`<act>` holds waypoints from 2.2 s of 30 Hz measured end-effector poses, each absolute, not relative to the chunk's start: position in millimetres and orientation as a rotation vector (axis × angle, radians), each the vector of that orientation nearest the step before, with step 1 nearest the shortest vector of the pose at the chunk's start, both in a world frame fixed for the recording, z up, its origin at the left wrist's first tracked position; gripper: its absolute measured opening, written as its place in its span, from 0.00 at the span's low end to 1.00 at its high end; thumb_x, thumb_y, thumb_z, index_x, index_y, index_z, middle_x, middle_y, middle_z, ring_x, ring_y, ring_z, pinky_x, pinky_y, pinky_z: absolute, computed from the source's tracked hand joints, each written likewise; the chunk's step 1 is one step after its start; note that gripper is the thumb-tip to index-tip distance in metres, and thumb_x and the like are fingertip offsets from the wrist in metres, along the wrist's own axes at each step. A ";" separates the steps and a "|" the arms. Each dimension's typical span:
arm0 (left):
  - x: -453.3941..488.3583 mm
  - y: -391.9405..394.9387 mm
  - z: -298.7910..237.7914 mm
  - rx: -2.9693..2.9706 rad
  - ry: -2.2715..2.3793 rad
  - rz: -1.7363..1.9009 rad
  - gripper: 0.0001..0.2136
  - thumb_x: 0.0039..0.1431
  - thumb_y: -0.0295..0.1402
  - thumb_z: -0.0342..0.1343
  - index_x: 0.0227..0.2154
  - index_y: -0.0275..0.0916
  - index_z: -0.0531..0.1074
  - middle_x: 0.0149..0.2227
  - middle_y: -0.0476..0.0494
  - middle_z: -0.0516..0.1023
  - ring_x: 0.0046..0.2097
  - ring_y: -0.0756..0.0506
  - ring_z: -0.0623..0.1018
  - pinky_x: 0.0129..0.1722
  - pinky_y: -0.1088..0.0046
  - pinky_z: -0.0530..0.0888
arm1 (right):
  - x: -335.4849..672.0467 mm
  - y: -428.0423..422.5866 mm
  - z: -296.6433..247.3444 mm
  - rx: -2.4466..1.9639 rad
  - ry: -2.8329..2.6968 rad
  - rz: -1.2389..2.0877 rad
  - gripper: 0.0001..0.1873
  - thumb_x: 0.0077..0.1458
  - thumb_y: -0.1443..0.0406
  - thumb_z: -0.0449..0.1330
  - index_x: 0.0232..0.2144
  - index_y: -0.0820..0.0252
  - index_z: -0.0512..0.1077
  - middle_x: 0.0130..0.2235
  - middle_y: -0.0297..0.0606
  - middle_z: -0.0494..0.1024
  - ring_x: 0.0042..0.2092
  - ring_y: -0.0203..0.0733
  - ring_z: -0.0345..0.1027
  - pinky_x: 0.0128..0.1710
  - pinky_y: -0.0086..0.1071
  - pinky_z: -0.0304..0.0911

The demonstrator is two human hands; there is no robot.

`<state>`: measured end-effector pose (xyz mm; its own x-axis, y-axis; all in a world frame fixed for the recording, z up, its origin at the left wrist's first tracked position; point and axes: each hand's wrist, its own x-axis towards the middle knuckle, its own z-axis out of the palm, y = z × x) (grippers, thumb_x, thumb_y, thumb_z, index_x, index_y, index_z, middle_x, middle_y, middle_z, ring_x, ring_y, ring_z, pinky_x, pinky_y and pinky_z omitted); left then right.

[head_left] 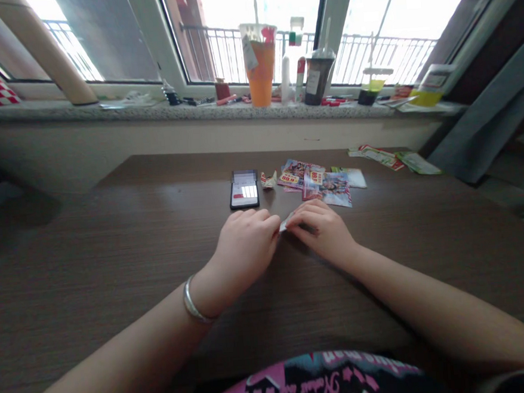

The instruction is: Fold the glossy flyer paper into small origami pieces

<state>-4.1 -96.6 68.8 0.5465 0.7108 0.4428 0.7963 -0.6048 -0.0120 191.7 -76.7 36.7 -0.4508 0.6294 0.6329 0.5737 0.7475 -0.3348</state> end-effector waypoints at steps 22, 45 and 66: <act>19.5 -59.3 36.0 -2.645 -1.282 -0.952 0.05 0.55 0.26 0.56 0.25 0.38 0.70 0.29 0.48 0.72 0.29 0.49 0.70 0.30 0.73 0.65 | 210.3 -56.5 27.2 -1.004 -1.978 0.146 0.03 0.53 0.67 0.63 0.31 0.53 0.76 0.34 0.35 0.80 0.43 0.44 0.72 0.47 0.40 0.66; 16.7 -40.5 14.7 -2.656 -1.043 -1.141 0.02 0.56 0.26 0.55 0.30 0.39 0.71 0.32 0.49 0.77 0.34 0.48 0.75 0.37 0.69 0.68 | 210.1 -39.8 7.8 -0.808 -2.029 0.156 0.04 0.52 0.69 0.61 0.30 0.54 0.74 0.35 0.35 0.78 0.42 0.42 0.70 0.46 0.40 0.66; 14.2 -34.6 6.0 -2.572 -1.040 -1.091 0.06 0.55 0.28 0.56 0.24 0.39 0.69 0.29 0.48 0.75 0.32 0.47 0.72 0.38 0.67 0.67 | 208.6 -28.1 -4.2 -0.837 -2.067 0.044 0.05 0.49 0.71 0.61 0.28 0.56 0.72 0.31 0.34 0.73 0.37 0.40 0.65 0.41 0.36 0.63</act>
<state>14.2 -34.6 6.0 0.4920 0.5396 0.6832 0.6566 -0.7453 0.1158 208.6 -28.1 -4.2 -0.3858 0.5766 0.7202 0.5451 0.7722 -0.3263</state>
